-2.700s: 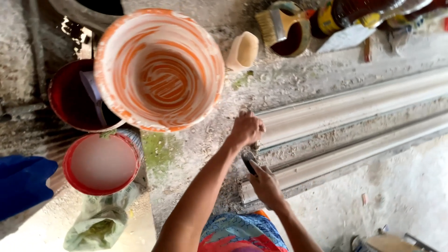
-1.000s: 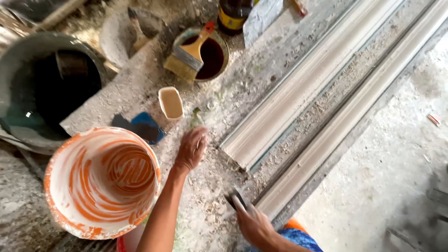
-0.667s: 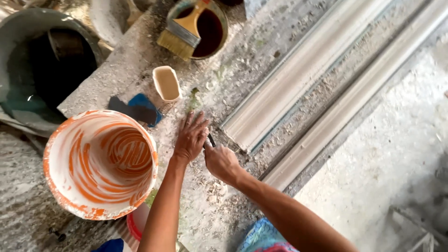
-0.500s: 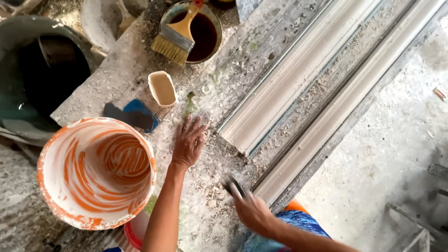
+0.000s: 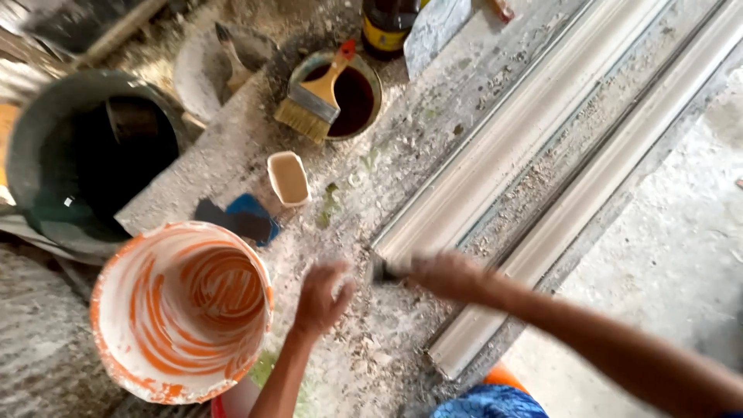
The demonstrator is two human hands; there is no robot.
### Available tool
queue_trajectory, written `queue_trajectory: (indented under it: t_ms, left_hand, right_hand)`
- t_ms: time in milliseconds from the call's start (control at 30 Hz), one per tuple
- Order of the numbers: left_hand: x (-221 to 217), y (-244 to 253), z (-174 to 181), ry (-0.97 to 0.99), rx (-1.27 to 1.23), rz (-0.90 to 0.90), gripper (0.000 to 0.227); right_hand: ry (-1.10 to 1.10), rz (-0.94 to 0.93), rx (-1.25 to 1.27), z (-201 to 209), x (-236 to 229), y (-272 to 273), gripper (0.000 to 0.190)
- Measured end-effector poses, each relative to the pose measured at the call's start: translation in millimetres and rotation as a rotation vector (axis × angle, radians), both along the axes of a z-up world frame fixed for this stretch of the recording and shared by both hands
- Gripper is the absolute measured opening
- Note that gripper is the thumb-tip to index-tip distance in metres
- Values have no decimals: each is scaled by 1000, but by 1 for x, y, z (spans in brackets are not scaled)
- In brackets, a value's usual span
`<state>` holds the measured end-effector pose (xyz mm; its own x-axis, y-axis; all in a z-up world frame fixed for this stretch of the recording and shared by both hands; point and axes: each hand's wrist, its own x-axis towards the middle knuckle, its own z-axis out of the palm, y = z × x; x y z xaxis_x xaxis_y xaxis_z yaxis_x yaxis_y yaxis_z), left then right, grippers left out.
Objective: The person is using a scraper to clean and shape the edges of decorative plaster cornices on a workbench.
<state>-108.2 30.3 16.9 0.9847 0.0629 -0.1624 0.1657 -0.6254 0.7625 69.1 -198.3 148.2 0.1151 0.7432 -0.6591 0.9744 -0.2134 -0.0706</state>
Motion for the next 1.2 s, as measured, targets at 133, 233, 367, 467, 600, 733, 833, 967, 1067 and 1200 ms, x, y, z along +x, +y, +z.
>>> queue_trajectory:
  t_ms: [133, 233, 367, 467, 600, 733, 833, 967, 1067, 1200]
  left_hand:
    - [53, 4, 0, -171, 292, 150, 65]
    - [49, 6, -21, -226, 419, 170, 65]
    - [49, 14, -33, -251, 354, 180, 65]
    - [33, 1, -32, -242, 283, 189, 61]
    - [58, 19, -33, -311, 423, 254, 63]
    - [44, 4, -23, -251, 415, 298, 65]
    - [51, 11, -25, -232, 444, 243, 63]
    - [42, 10, -28, -256, 446, 191, 59]
    - [54, 22, -34, -324, 368, 174, 55]
    - [28, 2, -26, -266, 315, 143, 53]
  right_hand:
    - [-354, 49, -100, 16, 126, 16, 75]
    - [-504, 326, 167, -73, 241, -8, 60]
    - [-265, 532, 301, -89, 217, 39, 54]
    - [215, 146, 114, -86, 114, 73, 33]
    - [-70, 498, 495, -114, 127, 85, 53]
    - [-103, 582, 445, -88, 231, 29, 76]
    - [-6, 457, 392, -76, 206, 49, 54]
    - [98, 370, 339, -65, 91, 103, 44]
    - [18, 516, 585, -74, 99, 112, 47]
    - [-45, 556, 322, -58, 99, 95, 53]
